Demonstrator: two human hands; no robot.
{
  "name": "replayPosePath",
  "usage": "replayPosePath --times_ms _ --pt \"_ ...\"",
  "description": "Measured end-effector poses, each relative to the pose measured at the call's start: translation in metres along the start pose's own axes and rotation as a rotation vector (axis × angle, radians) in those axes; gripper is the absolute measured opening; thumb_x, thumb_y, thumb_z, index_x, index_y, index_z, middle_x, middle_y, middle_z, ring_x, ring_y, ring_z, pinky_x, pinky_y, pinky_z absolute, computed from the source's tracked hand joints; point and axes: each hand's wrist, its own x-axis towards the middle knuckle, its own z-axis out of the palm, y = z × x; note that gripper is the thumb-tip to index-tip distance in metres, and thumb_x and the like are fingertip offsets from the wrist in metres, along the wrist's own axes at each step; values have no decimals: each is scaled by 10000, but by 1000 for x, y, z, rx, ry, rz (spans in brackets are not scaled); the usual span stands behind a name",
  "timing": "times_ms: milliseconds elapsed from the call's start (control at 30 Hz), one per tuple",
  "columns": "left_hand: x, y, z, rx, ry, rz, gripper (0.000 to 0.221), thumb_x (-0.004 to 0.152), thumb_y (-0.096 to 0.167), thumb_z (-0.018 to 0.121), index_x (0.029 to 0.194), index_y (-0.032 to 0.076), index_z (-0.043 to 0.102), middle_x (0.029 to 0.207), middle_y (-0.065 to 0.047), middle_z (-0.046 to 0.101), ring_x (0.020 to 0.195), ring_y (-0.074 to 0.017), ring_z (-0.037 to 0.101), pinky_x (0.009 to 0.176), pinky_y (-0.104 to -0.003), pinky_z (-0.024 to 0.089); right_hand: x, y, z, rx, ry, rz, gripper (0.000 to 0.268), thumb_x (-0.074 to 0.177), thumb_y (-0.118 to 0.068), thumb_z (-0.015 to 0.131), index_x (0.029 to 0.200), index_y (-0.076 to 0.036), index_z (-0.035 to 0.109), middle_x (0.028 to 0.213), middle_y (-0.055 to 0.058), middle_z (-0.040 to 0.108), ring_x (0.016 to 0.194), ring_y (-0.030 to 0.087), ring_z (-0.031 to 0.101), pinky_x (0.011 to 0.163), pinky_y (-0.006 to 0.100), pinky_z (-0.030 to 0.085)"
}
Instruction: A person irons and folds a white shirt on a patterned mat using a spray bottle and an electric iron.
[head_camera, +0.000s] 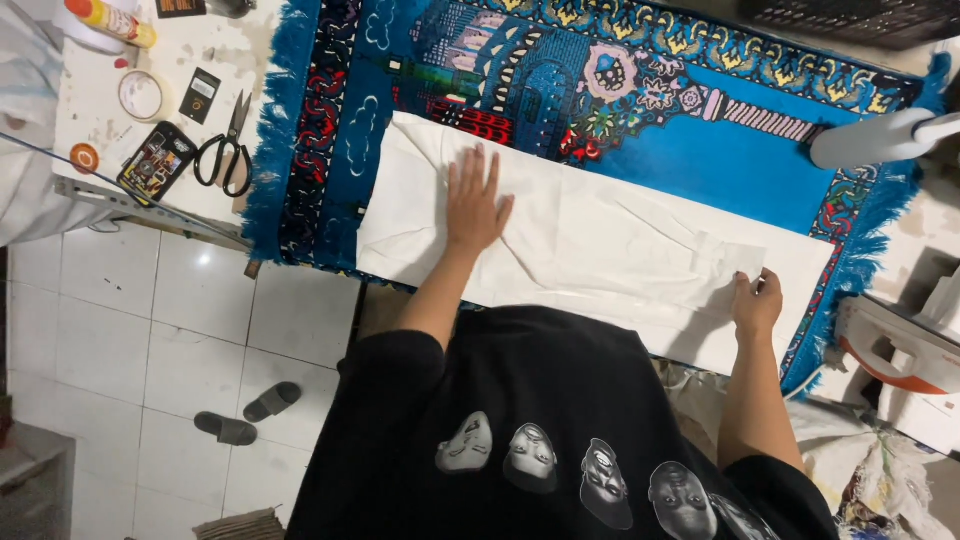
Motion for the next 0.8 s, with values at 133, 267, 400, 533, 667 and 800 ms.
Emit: replayPosePath --times_ms 133,267,400,533,667,800 --pt "29 -40 -28 -82 -615 -544 839 1014 659 454 1683 284 116 1747 6 -55 1600 -214 -99 1231 -635 -119 2 6 1 -55 4 31 382 1111 -149 653 1433 25 547 1253 351 622 1178 537 589 883 672 521" --pt "27 -40 -37 -39 -643 -500 916 980 694 493 1680 253 100 1744 -9 -61 1600 -209 -96 1261 -565 -125 14 15 1 -45 52 54 370 1106 -154 664 1426 1 560 1232 325 636 1165 512 609 877 652 536" --pt "23 -35 -43 24 -642 -490 951 971 728 468 1678 223 82 1748 -15 -31 1603 -215 -75 1244 -599 -149 9 8 0 -80 46 51 367 1109 -141 660 1427 15 563 1224 334 637 1155 511 617 867 658 543" --pt "15 -2 -24 50 -122 -379 965 914 417 729 1651 79 205 1667 -351 22 1560 -508 11 1254 -651 3 15 19 6 -34 49 82 365 1108 -204 673 1396 1 584 1193 276 656 1148 452 635 889 618 547" --pt "-15 58 6 -87 -3 -107 841 938 411 634 1625 72 287 1644 -392 101 1549 -544 77 1233 -680 30 20 37 11 -45 74 100 407 1082 -253 732 1375 -4 598 1190 269 662 1146 442 642 879 632 542" --pt "-39 59 12 -78 -412 -31 723 1039 566 443 1651 231 255 1709 -239 122 1597 -385 50 1264 -613 -6 16 28 6 -21 82 73 370 1074 -193 725 1352 14 593 1178 270 647 1155 443 629 917 616 540"
